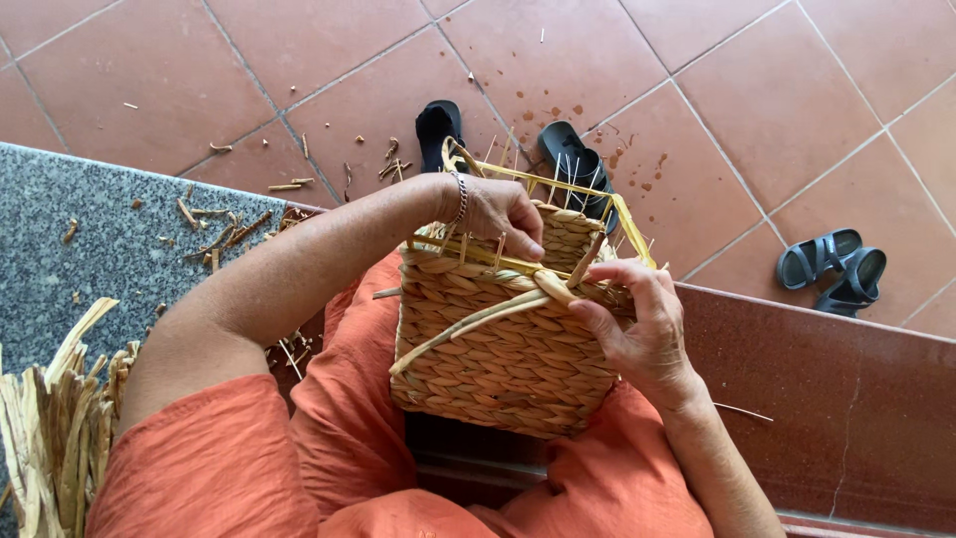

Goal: The person weaves a rectangular basket using dried palm leaves, interlacing them through a yellow frame. They trim the excess ends of the leaves with scissors to finish the edges.

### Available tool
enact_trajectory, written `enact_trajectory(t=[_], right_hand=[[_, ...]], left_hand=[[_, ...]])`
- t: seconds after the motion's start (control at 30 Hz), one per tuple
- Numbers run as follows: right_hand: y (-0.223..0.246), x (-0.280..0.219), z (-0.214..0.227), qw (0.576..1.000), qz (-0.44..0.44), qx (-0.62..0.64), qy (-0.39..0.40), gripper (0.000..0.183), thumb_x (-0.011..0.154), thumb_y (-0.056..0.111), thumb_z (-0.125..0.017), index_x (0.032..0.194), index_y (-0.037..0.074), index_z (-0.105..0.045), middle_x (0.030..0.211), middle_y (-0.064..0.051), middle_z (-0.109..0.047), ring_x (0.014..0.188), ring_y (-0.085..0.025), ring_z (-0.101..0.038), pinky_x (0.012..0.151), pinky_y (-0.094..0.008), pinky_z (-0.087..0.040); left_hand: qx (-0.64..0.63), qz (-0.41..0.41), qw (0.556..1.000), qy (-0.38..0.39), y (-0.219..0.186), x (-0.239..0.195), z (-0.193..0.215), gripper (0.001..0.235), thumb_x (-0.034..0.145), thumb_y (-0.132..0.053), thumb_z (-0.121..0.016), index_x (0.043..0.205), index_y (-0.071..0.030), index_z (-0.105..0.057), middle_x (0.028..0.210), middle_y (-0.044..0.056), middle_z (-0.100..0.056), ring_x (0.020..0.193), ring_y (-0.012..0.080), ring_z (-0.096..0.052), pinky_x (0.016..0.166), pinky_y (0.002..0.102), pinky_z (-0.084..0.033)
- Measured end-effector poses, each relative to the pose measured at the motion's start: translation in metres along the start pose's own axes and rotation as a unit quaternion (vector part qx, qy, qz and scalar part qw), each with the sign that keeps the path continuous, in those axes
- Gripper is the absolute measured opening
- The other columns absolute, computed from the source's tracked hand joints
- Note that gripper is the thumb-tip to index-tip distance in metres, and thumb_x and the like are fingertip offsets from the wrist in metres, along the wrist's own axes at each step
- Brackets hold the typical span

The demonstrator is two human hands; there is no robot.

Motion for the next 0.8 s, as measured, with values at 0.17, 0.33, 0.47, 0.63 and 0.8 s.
enact_trajectory(t=[0.17,0.33,0.47,0.63,0.8], right_hand=[[-0.005,0.003,-0.008,0.996,-0.037,0.076,-0.031,0.05,0.087,0.022,-0.088,0.121,0.009,-0.054,0.102,-0.003,-0.07,0.091,-0.014,-0.07,0.082,-0.031,-0.058],[-0.011,0.011,-0.014,0.988,-0.143,0.037,0.048,0.063,0.08,0.02,-0.089,0.13,0.006,-0.052,0.089,-0.004,-0.07,0.079,-0.014,-0.07,0.073,-0.03,-0.058],[-0.023,0.015,-0.012,0.921,-0.205,0.302,0.136,0.06,0.094,0.014,-0.069,0.148,0.005,-0.045,0.111,-0.001,-0.074,0.096,-0.009,-0.07,0.086,-0.027,-0.059],[-0.036,0.01,-0.019,0.927,-0.261,0.244,0.117,0.048,0.089,0.007,-0.074,0.133,0.004,-0.057,0.104,-0.002,-0.077,0.095,-0.01,-0.07,0.082,-0.027,-0.059],[-0.024,0.01,-0.017,0.97,-0.218,0.041,0.096,0.029,0.085,0.015,-0.081,0.11,0.01,-0.069,0.087,0.0,-0.076,0.081,-0.014,-0.069,0.081,-0.031,-0.056]], left_hand=[[0.036,0.033,0.998,-0.03,0.032,-0.007,0.0,0.033,0.091,-0.04,-0.075,0.093,-0.008,-0.072,0.075,-0.001,-0.068,0.07,0.0103,-0.06,0.062,0.032,-0.05],[0.127,0.025,0.991,-0.033,0.034,-0.019,-0.002,0.032,0.093,-0.039,-0.073,0.092,-0.007,-0.074,0.074,0.001,-0.07,0.07,0.0121,-0.061,0.064,0.032,-0.051],[0.126,0.063,0.989,-0.055,0.018,-0.045,0.015,0.024,0.092,-0.034,-0.072,0.092,-0.01,-0.076,0.073,0.0,-0.069,0.068,0.0122,-0.06,0.065,0.032,-0.052],[0.03,0.028,0.996,-0.083,0.003,-0.071,0.017,0.018,0.089,-0.026,-0.075,0.101,-0.012,-0.077,0.082,0.0,-0.074,0.077,0.0111,-0.066,0.071,0.03,-0.055],[0.133,0.077,0.986,-0.07,0.016,-0.07,0.012,0.019,0.091,-0.026,-0.072,0.105,-0.016,-0.079,0.093,0.002,-0.08,0.086,0.0135,-0.072,0.08,0.03,-0.057]])
Point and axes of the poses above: each hand's wrist, its own x-axis towards the middle knuckle, its own z-axis out of the back of the hand, y = z × x, the point moved 9 cm from there along x, towards the middle knuckle
